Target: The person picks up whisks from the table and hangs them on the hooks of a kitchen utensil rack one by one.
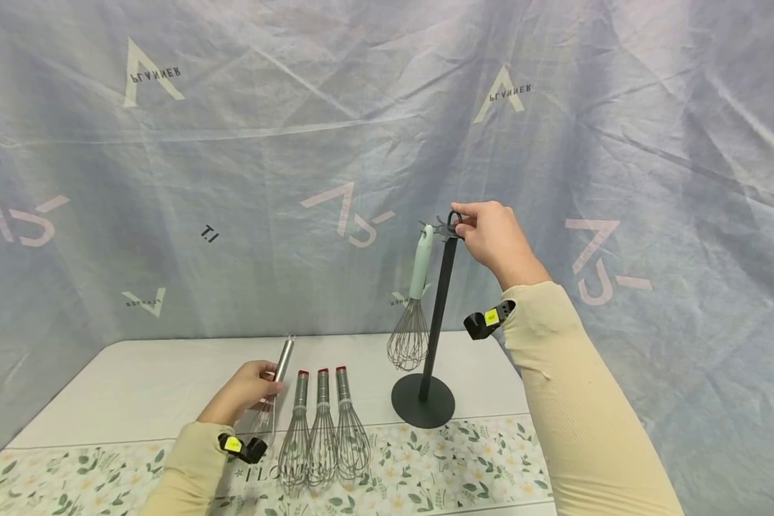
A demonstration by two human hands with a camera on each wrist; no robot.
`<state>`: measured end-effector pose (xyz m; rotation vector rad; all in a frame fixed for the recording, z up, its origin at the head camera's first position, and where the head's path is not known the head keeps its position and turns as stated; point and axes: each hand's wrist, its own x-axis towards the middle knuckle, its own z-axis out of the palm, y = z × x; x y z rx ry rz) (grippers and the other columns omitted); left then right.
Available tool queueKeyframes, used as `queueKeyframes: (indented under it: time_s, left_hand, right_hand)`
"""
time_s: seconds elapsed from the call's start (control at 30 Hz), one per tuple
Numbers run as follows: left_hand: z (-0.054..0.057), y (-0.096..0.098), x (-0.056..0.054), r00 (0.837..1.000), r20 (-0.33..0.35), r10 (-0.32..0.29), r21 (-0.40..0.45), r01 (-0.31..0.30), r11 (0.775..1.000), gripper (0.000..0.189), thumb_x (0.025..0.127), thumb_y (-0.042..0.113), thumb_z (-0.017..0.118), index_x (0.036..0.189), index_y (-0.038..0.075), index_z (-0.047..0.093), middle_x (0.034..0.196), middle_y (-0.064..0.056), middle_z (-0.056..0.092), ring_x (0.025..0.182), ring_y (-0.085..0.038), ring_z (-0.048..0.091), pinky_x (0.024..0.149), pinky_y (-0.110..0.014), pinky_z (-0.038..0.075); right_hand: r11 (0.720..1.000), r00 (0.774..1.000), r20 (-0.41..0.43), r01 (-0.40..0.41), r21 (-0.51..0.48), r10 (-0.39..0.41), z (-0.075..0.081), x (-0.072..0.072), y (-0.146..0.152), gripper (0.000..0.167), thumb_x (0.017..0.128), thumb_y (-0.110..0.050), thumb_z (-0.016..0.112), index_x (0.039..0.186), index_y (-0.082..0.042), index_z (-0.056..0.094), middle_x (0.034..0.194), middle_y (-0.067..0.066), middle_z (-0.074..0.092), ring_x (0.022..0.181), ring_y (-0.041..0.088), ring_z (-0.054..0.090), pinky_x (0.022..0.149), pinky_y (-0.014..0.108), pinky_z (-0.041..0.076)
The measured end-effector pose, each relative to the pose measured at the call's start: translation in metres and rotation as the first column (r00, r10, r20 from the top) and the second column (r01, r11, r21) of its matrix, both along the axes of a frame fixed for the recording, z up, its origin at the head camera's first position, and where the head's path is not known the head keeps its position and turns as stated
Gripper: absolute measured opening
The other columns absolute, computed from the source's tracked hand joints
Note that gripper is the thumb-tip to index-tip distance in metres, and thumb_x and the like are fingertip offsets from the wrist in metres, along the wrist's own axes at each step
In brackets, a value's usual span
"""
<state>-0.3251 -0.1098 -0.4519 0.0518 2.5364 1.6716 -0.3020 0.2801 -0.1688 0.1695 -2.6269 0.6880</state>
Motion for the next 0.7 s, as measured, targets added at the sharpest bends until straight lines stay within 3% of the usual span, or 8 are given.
queueKeyframes:
  time_s: [0.3, 0.7]
  left_hand:
    - [0.02, 0.005, 0.005, 1.0, -0.025, 0.003, 0.051, -0.002, 0.999, 0.04, 0.097, -0.003, 0.062, 0.134, -0.009, 0.048, 0.109, -0.019, 0.054, 0.083, -0.024, 0.062, 0.065, -0.038, 0.057]
    - [0.048, 0.016, 0.008, 0.997, -0.08, -0.015, 0.109, 0.024, 0.994, 0.043, 0.096, -0.003, 0.064, 0.134, -0.005, 0.044, 0.11, -0.021, 0.05, 0.085, -0.028, 0.06, 0.064, -0.038, 0.056]
  right_hand:
    - [1.0, 1.0, 0.011, 0.002, 0.008, -0.003, 0.0, 0.0, 0.002, 0.048, 0.103, -0.007, 0.058, 0.149, -0.016, 0.052, 0.127, 0.015, 0.069, 0.122, 0.034, 0.061, 0.095, 0.05, 0.049]
    - [0.999, 1.0, 0.0, -0.012, 0.033, 0.012, 0.0, -0.001, 0.006, 0.047, 0.102, -0.012, 0.062, 0.148, -0.018, 0.054, 0.125, 0.017, 0.069, 0.122, 0.036, 0.06, 0.092, 0.051, 0.048]
